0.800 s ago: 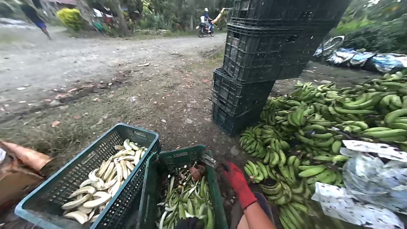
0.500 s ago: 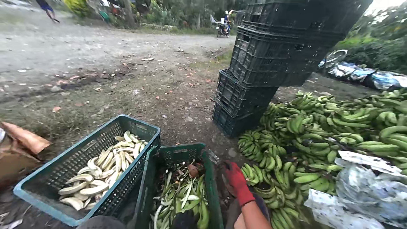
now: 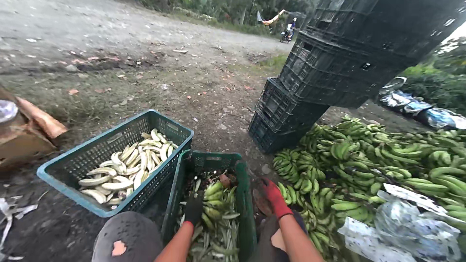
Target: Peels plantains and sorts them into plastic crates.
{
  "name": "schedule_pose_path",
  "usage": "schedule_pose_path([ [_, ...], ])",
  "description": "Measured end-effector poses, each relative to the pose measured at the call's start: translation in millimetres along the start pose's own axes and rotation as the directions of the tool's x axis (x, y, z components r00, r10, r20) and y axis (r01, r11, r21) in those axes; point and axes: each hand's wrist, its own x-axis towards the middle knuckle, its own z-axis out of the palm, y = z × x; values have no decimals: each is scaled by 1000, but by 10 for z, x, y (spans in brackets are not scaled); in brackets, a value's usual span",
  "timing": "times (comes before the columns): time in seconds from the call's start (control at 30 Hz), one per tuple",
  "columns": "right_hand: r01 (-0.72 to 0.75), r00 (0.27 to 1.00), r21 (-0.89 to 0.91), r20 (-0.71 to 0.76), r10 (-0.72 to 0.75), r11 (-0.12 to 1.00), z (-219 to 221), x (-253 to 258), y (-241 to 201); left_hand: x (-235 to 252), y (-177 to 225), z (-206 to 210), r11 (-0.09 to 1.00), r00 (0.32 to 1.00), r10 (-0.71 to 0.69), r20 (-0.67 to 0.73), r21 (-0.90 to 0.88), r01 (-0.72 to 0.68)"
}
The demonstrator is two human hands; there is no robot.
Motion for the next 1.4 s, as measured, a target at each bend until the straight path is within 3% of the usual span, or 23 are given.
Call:
schedule_pose_path([
  [0.1,-46,999,-22,17,46,999,33,-65,-100,138,-288,-6,978,978,-208,-29,20,209],
  [0.2,-10,1000,46,2,10,999,140,-245,-426,188,-361,-86,953,953,-301,-41,-42,300],
  [0.3,72,996,113,44,-78,991,437,-514,-783,263,-413,-105,953,951,-301,-69,-72,296],
  [0.4,72,981,298,152,-122,952,1007,-687,-855,280,-430,-84,956,953,-292,-86,-13,292],
  [0.53,-124,917,469,392,-81,874,1644,-945,-646,246,-429,-78,930,949,-314,-23,191,313],
  [0.63,-273,858,493,514,-22,826,1701,-1069,-519,188,-457,-93,913,946,-324,4,262,311],
  [0.73,-304,880,544,475,12,782,1680,-1059,-465,59,-347,-86,902,947,-297,124,361,235],
  [0.9,-277,911,602,412,6,749,1674,-1022,-405,-222,-247,129,931,947,-278,162,286,225],
  [1.0,-324,883,550,468,37,770,1725,-1050,-300,-329,-340,231,930,936,-329,128,219,297],
  [1.1,-269,870,389,490,49,881,1662,-1141,-366,-351,-364,174,925,939,-313,140,268,268],
  [1.17,-214,876,318,480,37,924,1637,-1242,-407,-385,-358,131,922,943,-274,190,330,202],
  [1.23,-201,867,275,496,41,940,1554,-1349,-481,-433,-287,89,898,922,-205,329,439,43],
  [1.3,-218,858,275,512,49,937,1552,-1394,-518,-492,-246,115,906,917,-156,368,422,-15],
  [1.4,-276,845,271,526,99,922,1719,-1363,-393,-494,-205,228,947,945,-219,244,285,146],
])
